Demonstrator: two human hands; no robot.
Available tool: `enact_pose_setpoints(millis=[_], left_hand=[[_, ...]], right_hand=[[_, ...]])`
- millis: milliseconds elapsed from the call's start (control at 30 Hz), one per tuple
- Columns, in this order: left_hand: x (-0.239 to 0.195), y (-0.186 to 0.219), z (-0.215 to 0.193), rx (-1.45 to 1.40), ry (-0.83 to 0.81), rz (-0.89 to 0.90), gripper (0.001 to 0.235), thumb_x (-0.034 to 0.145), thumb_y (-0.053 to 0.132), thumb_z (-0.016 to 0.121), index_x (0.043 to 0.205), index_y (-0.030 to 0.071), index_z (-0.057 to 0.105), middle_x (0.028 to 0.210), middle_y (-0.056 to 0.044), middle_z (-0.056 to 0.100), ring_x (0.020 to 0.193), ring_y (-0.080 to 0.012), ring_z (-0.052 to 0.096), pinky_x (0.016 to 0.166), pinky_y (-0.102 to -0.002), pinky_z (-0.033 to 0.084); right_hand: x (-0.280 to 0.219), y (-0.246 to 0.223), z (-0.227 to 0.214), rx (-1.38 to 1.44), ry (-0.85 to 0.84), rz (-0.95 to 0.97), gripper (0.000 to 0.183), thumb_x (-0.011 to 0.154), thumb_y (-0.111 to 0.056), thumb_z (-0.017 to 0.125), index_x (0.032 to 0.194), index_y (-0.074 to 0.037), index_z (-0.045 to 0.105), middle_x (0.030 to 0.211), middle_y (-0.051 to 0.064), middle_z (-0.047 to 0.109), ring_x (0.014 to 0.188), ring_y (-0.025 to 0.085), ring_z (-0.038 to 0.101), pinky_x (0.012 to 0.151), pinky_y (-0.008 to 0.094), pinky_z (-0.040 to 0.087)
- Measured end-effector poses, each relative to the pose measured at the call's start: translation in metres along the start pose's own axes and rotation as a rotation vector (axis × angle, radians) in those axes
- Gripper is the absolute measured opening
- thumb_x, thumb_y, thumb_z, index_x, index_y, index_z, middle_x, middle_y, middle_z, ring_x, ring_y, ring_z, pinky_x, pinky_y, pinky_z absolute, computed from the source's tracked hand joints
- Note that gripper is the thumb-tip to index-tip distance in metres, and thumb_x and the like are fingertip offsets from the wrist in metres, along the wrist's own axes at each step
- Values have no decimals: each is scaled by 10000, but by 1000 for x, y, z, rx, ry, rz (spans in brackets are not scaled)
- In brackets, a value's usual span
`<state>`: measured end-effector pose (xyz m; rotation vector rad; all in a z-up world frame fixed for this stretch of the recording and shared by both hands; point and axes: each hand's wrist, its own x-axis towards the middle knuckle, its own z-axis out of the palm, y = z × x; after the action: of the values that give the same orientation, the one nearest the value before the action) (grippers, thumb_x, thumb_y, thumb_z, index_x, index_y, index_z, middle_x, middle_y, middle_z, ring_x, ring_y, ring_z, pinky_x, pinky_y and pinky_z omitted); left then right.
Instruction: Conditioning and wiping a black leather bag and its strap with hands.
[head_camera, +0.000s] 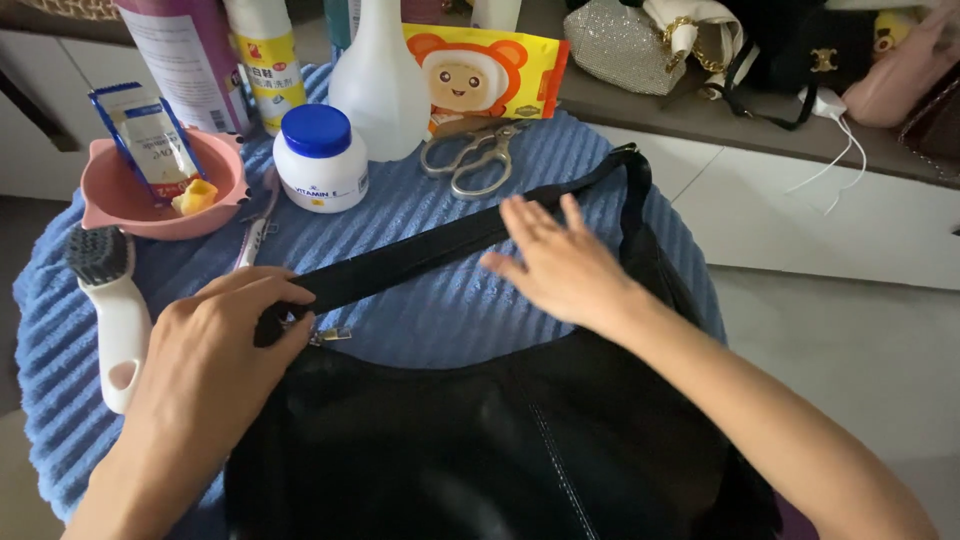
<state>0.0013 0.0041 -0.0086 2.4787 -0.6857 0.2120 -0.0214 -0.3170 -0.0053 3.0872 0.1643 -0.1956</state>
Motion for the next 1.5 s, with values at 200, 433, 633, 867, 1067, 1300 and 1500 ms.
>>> enact_pose_setpoints(millis=[200, 433, 633, 867, 1067, 1300, 1500], left_hand=[[-1, 3, 0, 24, -32, -21, 223, 829, 176, 747, 1039, 118, 795, 1240, -45, 754, 1130, -233, 712, 961, -415, 534], [-1, -5, 4, -3, 11, 15, 229, 804, 195, 756, 1026, 158, 801, 1227, -39, 762, 1148, -218, 706, 992, -411, 499], [-2, -4, 3, -47, -45, -15, 369, 837, 160, 781, 1089, 143, 513, 1011, -53, 714, 811, -275, 719, 719, -417, 517], [-4, -7, 9, -56, 11, 32, 489, 838, 127, 783, 1148, 109, 405, 1126, -149, 705, 811, -375, 728, 645, -481, 538], [-5, -4, 8, -100, -13, -78, 423, 813, 122, 721, 1089, 143, 401, 924, -106, 685, 877, -444, 681, 707, -490, 466], [-6, -4, 6, -72, 4, 26, 445, 832, 63, 764, 1066, 140, 393, 897, -75, 624, 668, -362, 626, 618, -429, 473], [-8, -1, 5, -101, 23, 59, 464, 827, 21, 763, 1103, 128, 407, 974, -90, 614, 701, -343, 640, 667, -417, 506]], right_hand=[[8, 34, -16, -7, -153, 281, 880, 988, -679, 61, 1595, -42, 47, 1683, 148, 70, 1549, 269, 95, 1261, 542, -60], [43, 87, -8, 51, -115, 517, 1008, 956, -725, 1, 1565, 51, 207, 1648, 209, 230, 1541, 315, 218, 1262, 582, 5], [53, 85, -18, 94, -94, 579, 1057, 957, -739, -18, 1495, 84, 371, 1600, 257, 313, 1516, 374, 278, 1276, 556, -5], [9, -33, -60, 137, -5, 436, 710, 1128, -447, 285, 933, 114, 674, 1561, 346, 313, 1522, 424, 265, 1291, 599, 36], [-2, -116, -24, 364, 155, -540, 584, 1073, -309, 391, 1548, 14, 280, 1647, 189, 281, 1539, 330, 238, 1253, 518, 128], [-2, -81, -17, 184, 45, -254, 706, 1040, -524, 324, 1552, -42, 274, 1633, 152, 273, 1500, 273, 258, 1197, 569, 149], [2, -10, -3, 8, 12, 157, 841, 1027, -631, 264, 1521, 49, 279, 1554, 261, 341, 1450, 358, 334, 1236, 547, 151]])
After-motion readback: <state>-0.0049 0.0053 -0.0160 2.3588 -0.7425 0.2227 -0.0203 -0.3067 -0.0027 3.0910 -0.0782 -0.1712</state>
